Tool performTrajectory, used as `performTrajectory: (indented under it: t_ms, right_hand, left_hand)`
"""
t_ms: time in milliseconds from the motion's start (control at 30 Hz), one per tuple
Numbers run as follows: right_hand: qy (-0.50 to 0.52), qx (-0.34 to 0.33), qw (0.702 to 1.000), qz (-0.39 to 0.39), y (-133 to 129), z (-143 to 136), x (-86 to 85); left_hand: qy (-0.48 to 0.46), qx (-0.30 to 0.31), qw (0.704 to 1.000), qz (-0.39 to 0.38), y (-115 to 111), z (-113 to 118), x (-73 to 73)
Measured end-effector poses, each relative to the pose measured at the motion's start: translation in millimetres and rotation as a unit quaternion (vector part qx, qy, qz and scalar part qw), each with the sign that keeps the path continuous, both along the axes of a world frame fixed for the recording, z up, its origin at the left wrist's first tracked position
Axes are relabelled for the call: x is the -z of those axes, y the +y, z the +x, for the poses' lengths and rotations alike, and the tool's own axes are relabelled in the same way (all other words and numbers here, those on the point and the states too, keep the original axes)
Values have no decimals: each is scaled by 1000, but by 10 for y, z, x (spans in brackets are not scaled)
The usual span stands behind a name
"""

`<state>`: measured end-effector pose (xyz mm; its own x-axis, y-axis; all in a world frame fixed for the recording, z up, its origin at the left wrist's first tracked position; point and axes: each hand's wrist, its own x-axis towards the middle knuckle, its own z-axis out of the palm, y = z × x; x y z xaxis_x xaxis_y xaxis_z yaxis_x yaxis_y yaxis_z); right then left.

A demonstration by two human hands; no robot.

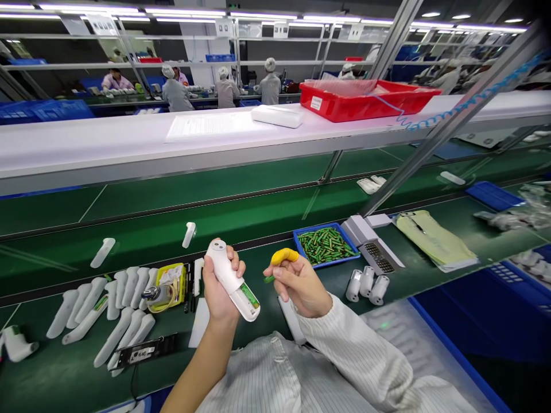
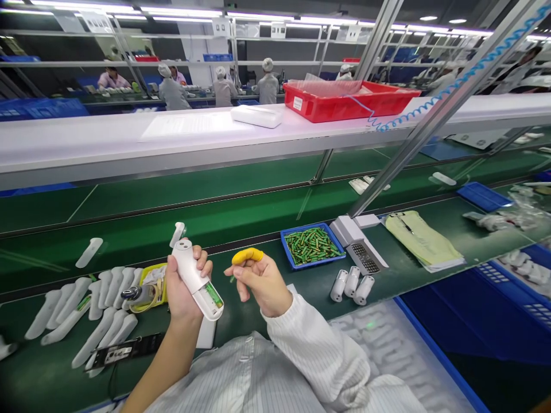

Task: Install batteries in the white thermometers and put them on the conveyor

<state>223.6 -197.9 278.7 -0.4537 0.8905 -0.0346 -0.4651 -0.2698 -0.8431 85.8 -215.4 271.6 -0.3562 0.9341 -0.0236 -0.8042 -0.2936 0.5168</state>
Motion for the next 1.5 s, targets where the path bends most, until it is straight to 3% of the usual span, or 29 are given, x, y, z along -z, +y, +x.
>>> performTrajectory:
  t_ms: [167,267,333,400,467,533,567,633,767,833,933,1167,1333,1400,1500]
  right_hand:
    - [38,-62,997,-23,-129,-186,75]
    - [-52,-40,997,35,-196,-196,110]
    - [-147,-22,982,121,-237,-158,89]
    - [-258,-21,935,243,-272,-109,38]
    - [-363,-43,860,356,-293,-71,-22]
    - [-427,-56,797,423,-296,-50,-67]
    - [-441,-52,781,440,-290,-45,-80]
    - [-432,-33,792,431,-271,-44,-83]
    - [-315,13,910,268,-231,-89,-16]
    - [-264,37,939,216,-223,-136,31]
    - [-265,70,931,240,-240,-210,93]
    - [-305,108,863,387,-425,-267,190]
    - [-326,106,822,455,-411,-261,328]
    - [-356,100,822,433,-337,-238,365]
    - [-354,83,875,321,-233,-173,353]
  left_hand:
    - [-4,-10,1000,-4,-23,29,-21]
    - [-1,-27,1000,-16,-30,6,-26]
    - [0,-41,999,-23,-26,-14,-24]
    - [-4,-53,998,-27,-18,-25,-24]
    - [-1,-62,998,-27,-11,-26,-26]
    - [8,-64,998,-24,-9,-22,-27]
    - [12,-65,998,-23,-9,-20,-28]
    - [16,-64,998,-25,-12,-18,-28]
    - [22,-69,997,-28,-15,-12,-36]
    - [25,-72,997,-28,-19,-1,-45]
    - [23,-80,996,-29,-35,21,-54]
    - [-11,-129,988,-80,-50,27,-35]
    - [64,-192,975,-95,13,48,-54]
    - [103,-154,979,-89,17,40,-82]
    - [166,16,983,-81,-13,-3,-106]
